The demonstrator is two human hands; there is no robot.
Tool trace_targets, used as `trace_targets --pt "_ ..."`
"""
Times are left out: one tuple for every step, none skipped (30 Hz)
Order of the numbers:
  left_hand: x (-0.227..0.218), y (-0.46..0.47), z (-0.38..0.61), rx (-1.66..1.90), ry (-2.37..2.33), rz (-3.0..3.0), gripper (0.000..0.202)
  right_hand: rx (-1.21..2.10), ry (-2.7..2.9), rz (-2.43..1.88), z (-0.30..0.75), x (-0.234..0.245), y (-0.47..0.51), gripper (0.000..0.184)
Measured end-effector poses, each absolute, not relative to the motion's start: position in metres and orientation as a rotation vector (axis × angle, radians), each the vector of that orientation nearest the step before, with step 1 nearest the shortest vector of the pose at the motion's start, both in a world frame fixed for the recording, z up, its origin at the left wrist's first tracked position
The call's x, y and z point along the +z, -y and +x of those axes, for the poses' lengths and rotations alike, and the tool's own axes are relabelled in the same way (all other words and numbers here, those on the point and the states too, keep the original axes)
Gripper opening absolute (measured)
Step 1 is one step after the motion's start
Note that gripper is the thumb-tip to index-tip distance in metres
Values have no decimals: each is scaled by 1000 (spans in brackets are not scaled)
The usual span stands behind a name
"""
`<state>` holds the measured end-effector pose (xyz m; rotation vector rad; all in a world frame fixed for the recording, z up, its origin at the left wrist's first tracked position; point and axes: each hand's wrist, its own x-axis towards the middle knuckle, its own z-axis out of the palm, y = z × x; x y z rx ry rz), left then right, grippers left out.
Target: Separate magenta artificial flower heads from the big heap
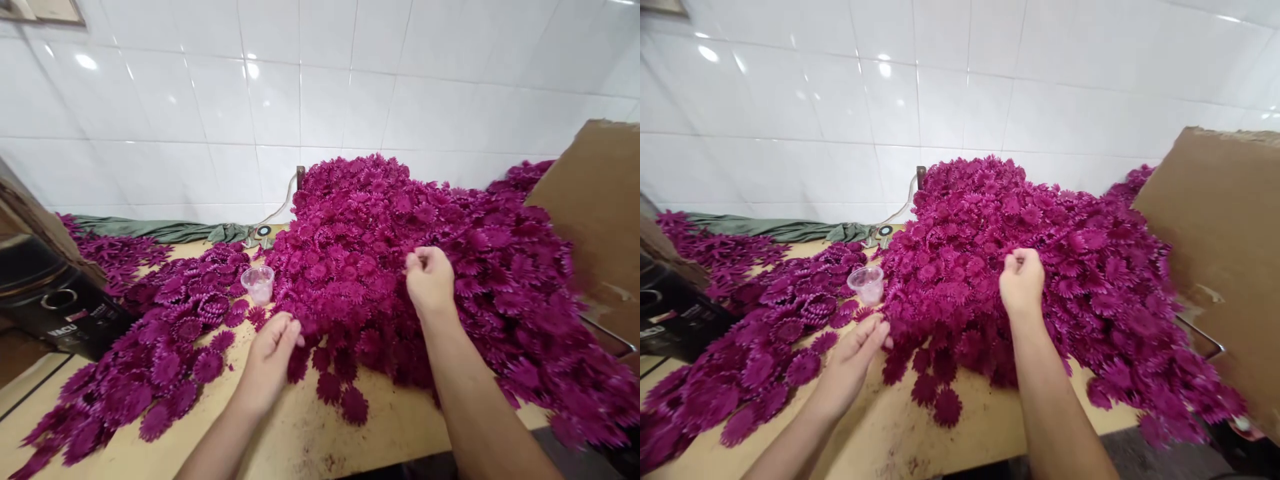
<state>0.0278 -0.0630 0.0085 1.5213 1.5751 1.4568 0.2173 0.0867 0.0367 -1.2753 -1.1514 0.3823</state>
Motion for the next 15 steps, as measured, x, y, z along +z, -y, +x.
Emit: trace_targets --pt "10 61 25 1450 -1564 1485 28 393 1230 -1232 218 35 -84 13" --pt "12 58 24 1449 -1537 1466 25 395 1321 -1189 216 34 -78 20" --pt "14 55 25 1443 -1493 1458 22 383 1413 -1152 211 33 -70 25" --pt "16 52 27 1424 -1434 1458 21 364 1497 -1124 205 32 -61 28" --pt "17 49 29 1394 -1368 1456 20 354 1566 -1105 198 31 -50 27" --pt "18 47 32 1365 -1313 1444 20 372 1636 -1086 191 31 -39 23" --pt "17 45 34 1342 -1278 1422 21 422 1707 -1059 184 31 -28 19" --pt "16 43 36 1332 -1260 1396 22 518 1771 -1029 179 30 -17 16" --pt "14 43 37 1333 -1256 1374 22 615 1834 -1001 175 28 -8 14" --pt "11 42 38 1338 -1260 1357 23 671 1874 -986 172 26 -1 11" --pt "9 41 38 1343 -1268 1348 24 692 1900 -984 170 23 5 9" --pt "6 41 38 1341 -1277 1346 25 676 1912 -993 169 20 9 9" --pt "5 41 38 1333 -1287 1352 25 643 1913 -1008 168 17 12 11" --pt "4 42 38 1320 -1296 1367 25 612 1912 -1022 168 13 13 13" --pt "3 42 39 1305 -1300 1388 24 588 1909 -1033 168 10 14 14"
